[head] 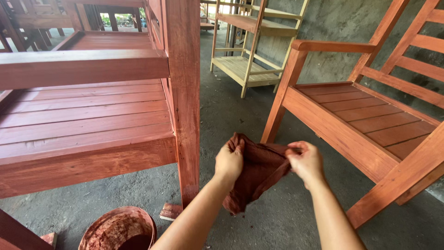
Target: The person wipes a red wood stain onto wooden benches and chairs using a cloth, dipping the cloth into a bucket of stain between sections. They work over the seat slats, armrests, legs, and frame rails of several pieces, re-wetting the cloth as needed.
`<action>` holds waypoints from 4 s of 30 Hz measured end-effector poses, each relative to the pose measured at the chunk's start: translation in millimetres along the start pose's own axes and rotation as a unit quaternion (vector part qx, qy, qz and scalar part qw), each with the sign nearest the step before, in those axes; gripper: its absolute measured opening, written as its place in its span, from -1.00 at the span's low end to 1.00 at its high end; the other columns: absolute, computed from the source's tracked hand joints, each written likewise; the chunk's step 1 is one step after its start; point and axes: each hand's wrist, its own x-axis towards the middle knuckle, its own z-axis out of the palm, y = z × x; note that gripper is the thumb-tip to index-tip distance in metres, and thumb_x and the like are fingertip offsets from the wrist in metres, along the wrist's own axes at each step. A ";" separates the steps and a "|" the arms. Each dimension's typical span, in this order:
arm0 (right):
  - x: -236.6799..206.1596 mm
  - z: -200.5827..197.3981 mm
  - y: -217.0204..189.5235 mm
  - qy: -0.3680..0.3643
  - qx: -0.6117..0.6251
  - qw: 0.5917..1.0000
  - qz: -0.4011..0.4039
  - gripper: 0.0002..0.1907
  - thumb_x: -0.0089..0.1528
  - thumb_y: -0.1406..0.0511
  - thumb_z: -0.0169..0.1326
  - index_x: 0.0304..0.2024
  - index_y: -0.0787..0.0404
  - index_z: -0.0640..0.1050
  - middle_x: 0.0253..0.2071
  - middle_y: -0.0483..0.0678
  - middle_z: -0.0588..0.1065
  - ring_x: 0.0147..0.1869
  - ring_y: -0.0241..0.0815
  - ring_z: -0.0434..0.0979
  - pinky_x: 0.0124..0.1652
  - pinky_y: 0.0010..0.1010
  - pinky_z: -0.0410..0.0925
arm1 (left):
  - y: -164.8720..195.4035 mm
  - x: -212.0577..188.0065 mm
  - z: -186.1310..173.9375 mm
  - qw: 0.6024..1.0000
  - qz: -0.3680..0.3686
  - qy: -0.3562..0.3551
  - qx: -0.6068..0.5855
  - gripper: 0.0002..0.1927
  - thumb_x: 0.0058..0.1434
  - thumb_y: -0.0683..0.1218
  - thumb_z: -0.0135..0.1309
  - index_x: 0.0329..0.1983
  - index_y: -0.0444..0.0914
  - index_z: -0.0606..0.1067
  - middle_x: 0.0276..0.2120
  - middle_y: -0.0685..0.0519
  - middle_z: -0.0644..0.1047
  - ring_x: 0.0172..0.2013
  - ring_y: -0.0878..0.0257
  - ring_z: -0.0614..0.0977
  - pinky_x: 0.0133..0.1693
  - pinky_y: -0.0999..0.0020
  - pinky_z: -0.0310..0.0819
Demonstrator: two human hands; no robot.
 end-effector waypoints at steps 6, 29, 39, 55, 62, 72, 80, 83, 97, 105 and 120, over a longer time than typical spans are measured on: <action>22.5 -27.3 31.0 -0.107 0.369 0.919 0.087 -0.37 0.37 0.13 -0.13 0.41 0.33 0.24 0.27 0.26 0.41 0.16 0.17 0.58 0.07 0.11 0.43 | 4.4 10.7 -17.3 0.992 0.024 0.062 0.109 -0.50 0.32 0.27 0.02 0.10 -0.14 0.58 0.09 -0.09 0.57 0.16 0.01 0.54 0.16 0.15 0.37; 42.4 -39.3 61.4 0.063 0.280 0.957 0.038 -0.92 0.41 0.38 -0.06 -0.12 0.22 0.47 -0.14 0.13 0.53 -0.14 0.02 0.66 -0.09 -0.01 0.45 | -30.6 15.9 -16.8 0.977 0.105 -0.010 -0.184 -0.80 0.27 -0.05 0.18 -0.38 -0.28 0.58 -0.47 0.17 0.59 -0.42 0.43 0.49 -0.28 0.44 0.43; 46.9 -55.4 64.9 -0.081 0.496 0.863 -0.040 -0.72 0.38 0.40 -0.27 -0.09 0.22 0.52 0.01 0.11 0.53 0.09 0.02 0.57 0.14 0.07 0.43 | -14.3 2.2 -25.5 0.990 0.139 0.040 0.000 -0.64 0.33 0.07 0.13 -0.16 -0.35 0.52 -0.18 -0.05 0.60 -0.17 0.23 0.58 -0.06 0.30 0.48; 18.4 7.2 41.8 0.108 -0.001 0.984 -0.139 -0.86 0.25 0.35 0.25 -0.32 0.34 0.61 -0.28 0.11 0.64 -0.19 -0.12 0.63 -0.12 -0.29 0.46 | -35.8 -10.4 -14.3 0.972 0.190 -0.046 0.130 -0.01 0.05 -0.29 0.22 0.48 0.00 0.00 0.31 -0.16 0.30 0.30 -0.08 0.39 0.27 0.18 0.31; -42.4 28.2 -47.5 -0.080 0.129 0.987 -0.061 -0.78 0.29 0.25 0.27 -0.30 0.32 0.66 -0.39 0.04 0.55 -0.34 -0.21 0.34 -0.37 -0.32 0.17 | -20.9 -40.6 -0.2 0.966 0.165 -0.105 0.170 0.08 0.03 -0.10 0.27 0.52 -0.06 -0.11 0.07 -0.22 0.56 0.12 -0.10 0.59 0.12 0.16 0.48; -78.0 21.7 -80.8 -0.184 0.227 0.937 -0.190 -0.65 0.25 0.22 -0.06 -0.04 0.03 0.69 -0.11 -0.27 0.67 -0.01 -0.42 0.58 -0.13 -0.47 0.36 | -17.2 -29.3 -14.6 0.984 0.159 -0.054 0.061 -0.19 0.31 -0.11 0.02 0.49 -0.22 -0.13 0.06 -0.17 0.56 0.07 0.03 0.63 0.01 0.26 0.53; -78.2 31.1 -59.2 -0.300 0.322 0.895 -0.068 -0.56 0.10 0.22 0.18 0.05 0.06 0.60 -0.03 -0.18 0.63 0.11 -0.23 0.56 0.05 -0.28 0.37 | 62.4 -69.5 -65.5 0.956 -0.018 -0.088 -0.278 -0.36 0.21 -0.23 -0.12 0.32 0.03 0.04 0.16 -0.12 0.39 0.05 0.03 0.52 -0.06 0.13 0.54; -78.4 35.0 -50.9 -0.394 0.385 0.833 -0.048 -0.48 0.00 0.23 0.27 0.05 0.10 0.58 -0.02 -0.14 0.63 0.13 -0.16 0.58 0.10 -0.22 0.38 | 84.4 -80.8 -79.1 0.940 -0.014 -0.079 -0.332 -0.37 0.17 -0.20 -0.08 0.29 0.03 0.08 0.11 -0.08 0.40 0.06 0.01 0.53 -0.06 0.12 0.58; -139.5 20.3 -134.2 -0.410 0.379 0.803 -0.206 -0.30 -0.08 0.41 0.31 0.15 0.29 0.50 0.07 0.03 0.59 0.13 -0.12 0.61 0.15 -0.27 0.42 | 96.0 -109.6 -160.5 0.948 0.216 -0.086 0.217 -0.17 -0.08 0.21 0.46 0.13 -0.33 0.44 -0.09 -0.09 0.64 -0.04 0.15 0.69 0.01 0.24 0.57; -133.8 82.5 -150.3 -0.339 0.446 0.791 -0.247 -0.42 -0.03 0.61 0.27 0.05 0.47 0.46 0.00 0.08 0.58 0.04 -0.11 0.61 0.04 -0.25 0.51 | 85.9 -103.9 -184.0 0.973 0.169 -0.038 0.154 -0.32 -0.07 0.17 0.41 0.01 -0.33 0.58 -0.17 -0.10 0.71 -0.15 0.20 0.74 -0.08 0.25 0.61; -189.4 173.3 -168.8 -0.412 0.522 0.741 0.100 -0.57 0.12 0.16 0.28 -0.04 0.24 0.57 -0.04 0.08 0.55 -0.02 0.06 0.56 -0.07 -0.10 0.49 | 117.5 -123.6 -250.6 0.887 0.174 0.225 0.365 -0.24 0.04 0.34 0.32 0.14 -0.22 0.48 0.14 -0.13 0.37 0.08 -0.07 0.51 -0.02 -0.01 0.51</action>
